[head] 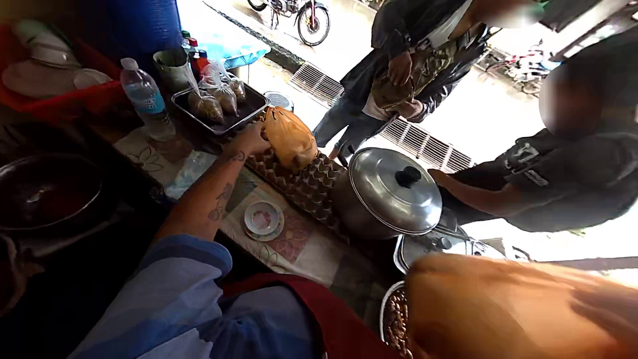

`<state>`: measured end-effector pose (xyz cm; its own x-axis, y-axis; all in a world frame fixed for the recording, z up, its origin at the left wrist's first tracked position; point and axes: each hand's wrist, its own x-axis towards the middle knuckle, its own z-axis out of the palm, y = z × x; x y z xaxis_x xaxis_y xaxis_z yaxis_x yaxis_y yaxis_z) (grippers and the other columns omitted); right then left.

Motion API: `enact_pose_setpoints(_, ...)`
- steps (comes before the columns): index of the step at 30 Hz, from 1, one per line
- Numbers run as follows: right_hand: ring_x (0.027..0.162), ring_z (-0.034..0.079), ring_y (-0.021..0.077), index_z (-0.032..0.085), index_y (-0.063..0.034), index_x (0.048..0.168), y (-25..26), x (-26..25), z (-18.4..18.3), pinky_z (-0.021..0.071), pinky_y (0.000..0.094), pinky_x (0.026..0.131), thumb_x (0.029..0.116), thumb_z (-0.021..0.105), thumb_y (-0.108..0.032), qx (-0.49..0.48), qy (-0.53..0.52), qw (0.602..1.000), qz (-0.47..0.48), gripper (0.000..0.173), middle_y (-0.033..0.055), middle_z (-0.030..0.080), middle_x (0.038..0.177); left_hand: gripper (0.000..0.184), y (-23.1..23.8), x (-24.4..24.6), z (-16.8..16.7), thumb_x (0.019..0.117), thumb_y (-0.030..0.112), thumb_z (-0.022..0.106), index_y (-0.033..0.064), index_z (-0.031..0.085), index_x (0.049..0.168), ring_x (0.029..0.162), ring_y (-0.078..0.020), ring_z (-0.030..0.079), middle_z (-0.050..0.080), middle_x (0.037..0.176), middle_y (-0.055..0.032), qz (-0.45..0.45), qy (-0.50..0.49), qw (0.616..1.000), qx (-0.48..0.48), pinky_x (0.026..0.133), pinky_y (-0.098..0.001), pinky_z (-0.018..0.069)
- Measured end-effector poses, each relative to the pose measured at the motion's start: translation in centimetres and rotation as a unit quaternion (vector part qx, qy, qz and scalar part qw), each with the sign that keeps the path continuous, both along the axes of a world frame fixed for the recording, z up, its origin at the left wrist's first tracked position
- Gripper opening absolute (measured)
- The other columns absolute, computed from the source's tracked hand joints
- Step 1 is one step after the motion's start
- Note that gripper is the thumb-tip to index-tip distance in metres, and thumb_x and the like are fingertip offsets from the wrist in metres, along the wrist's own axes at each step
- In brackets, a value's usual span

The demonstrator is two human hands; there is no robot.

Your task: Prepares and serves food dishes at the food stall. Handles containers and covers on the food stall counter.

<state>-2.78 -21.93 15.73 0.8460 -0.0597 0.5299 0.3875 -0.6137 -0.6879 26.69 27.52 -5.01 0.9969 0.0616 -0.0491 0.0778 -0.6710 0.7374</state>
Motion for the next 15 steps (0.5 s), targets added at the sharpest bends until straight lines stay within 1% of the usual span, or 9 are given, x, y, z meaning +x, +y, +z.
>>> enact_pose_setpoints(2,0.086,0.073,0.0147,0.063,0.0077,0.099,4.7,2.8,-1.5,0.0634,0.0366,0.081,0.0995,0.044,0.005,0.028,-0.020,0.999,0.007,0.018,0.0054,0.074,0.089,0.075,1.7,3.3,0.5,0.0868,0.018,0.079,0.0037,0.045,0.152,0.132,-0.0498,0.052,0.052,0.143,-0.0317,-0.014,-0.011,0.999,0.026,0.107,-0.0696,0.0407)
enact_pose_setpoints(4,0.083,0.073,0.0134,0.064,0.0029,0.106,8.3,5.7,-3.2,0.0650,0.0359,0.076,0.1002,0.046,0.001,0.045,-0.062,0.997,-0.018,0.019,0.0004,0.074,0.092,0.085,2.6,6.5,0.6,0.0827,0.015,0.082,0.0085,0.040,0.156,0.134,-0.0523,0.048,0.046,0.148,-0.0329,-0.030,-0.014,0.998,0.059,0.107,-0.0708,0.0397)
enact_pose_setpoints(7,0.078,0.073,0.0077,0.066,-0.0015,0.105,14.7,10.1,-4.5,0.0652,0.0313,0.074,0.0991,0.049,0.000,0.067,-0.064,0.995,-0.038,0.018,-0.0062,0.074,0.089,0.098,2.4,10.7,0.0,0.0772,0.012,0.084,0.0172,0.034,0.160,0.139,-0.0554,0.041,0.033,0.158,-0.0327,-0.044,-0.014,0.994,0.096,0.106,-0.0728,0.0403)
enact_pose_setpoints(9,0.076,0.071,0.0025,0.067,-0.0059,0.102,18.2,12.9,-5.3,0.0642,0.0270,0.073,0.0989,0.050,0.000,0.071,-0.053,0.996,-0.026,0.018,-0.0107,0.072,0.085,0.093,2.1,12.6,-0.6,0.0798,0.013,0.082,0.0230,0.036,0.160,0.141,-0.0566,0.036,0.023,0.164,-0.0306,-0.041,0.001,0.995,0.096,0.106,-0.0722,0.0406)
enact_pose_setpoints(10,0.077,0.070,-0.0005,0.068,-0.0095,0.101,19.5,14.3,-5.8,0.0628,0.0245,0.073,0.0995,0.052,-0.001,0.072,-0.047,0.996,-0.020,0.018,-0.0132,0.071,0.085,0.085,1.9,13.4,-1.2,0.0843,0.016,0.078,0.0235,0.039,0.159,0.142,-0.0553,0.036,0.023,0.164,-0.0295,-0.047,0.001,0.995,0.086,0.107,-0.0710,0.0404)
enact_pose_setpoints(12,0.078,0.069,-0.0016,0.069,-0.0093,0.101,21.5,16.9,-7.0,0.0616,0.0238,0.073,0.0992,0.055,-0.001,0.069,-0.032,0.997,-0.013,0.017,-0.0118,0.071,0.086,0.063,1.6,15.2,-3.0,0.0905,0.020,0.073,0.0173,0.053,0.150,0.139,-0.0494,0.044,0.037,0.157,-0.0284,-0.065,-0.027,0.996,0.055,0.109,-0.0663,0.0418)
enact_pose_setpoints(13,0.079,0.069,-0.0001,0.070,-0.0066,0.102,22.3,18.1,-7.5,0.0619,0.0248,0.073,0.0993,0.055,-0.001,0.062,-0.019,0.998,-0.014,0.016,-0.0085,0.072,0.087,0.048,1.5,16.0,-3.8,0.0932,0.018,0.070,0.0098,0.062,0.140,0.135,-0.0461,0.050,0.050,0.147,-0.0284,-0.073,-0.050,0.996,0.019,0.109,-0.0641,0.0422)
enact_pose_setpoints(14,0.081,0.070,0.0016,0.070,-0.0040,0.104,23.0,19.4,-8.1,0.0623,0.0261,0.074,0.0994,0.056,-0.001,0.054,-0.009,0.998,-0.011,0.015,-0.0051,0.072,0.089,0.035,1.3,16.4,-4.3,0.0955,0.011,0.065,0.0032,0.067,0.129,0.130,-0.0428,0.055,0.059,0.136,-0.0274,-0.075,-0.071,0.994,-0.033,0.109,-0.0620,0.0426)
enact_pose_setpoints(15,0.082,0.070,0.0026,0.070,-0.0026,0.106,23.6,20.6,-8.8,0.0624,0.0268,0.075,0.0996,0.056,-0.001,0.048,-0.003,0.999,-0.009,0.015,-0.0028,0.073,0.091,0.030,1.0,16.4,-4.5,0.0946,0.003,0.059,-0.0005,0.069,0.122,0.125,-0.0391,0.060,0.065,0.128,-0.0255,-0.068,-0.091,0.989,-0.092,0.107,-0.0597,0.0447)
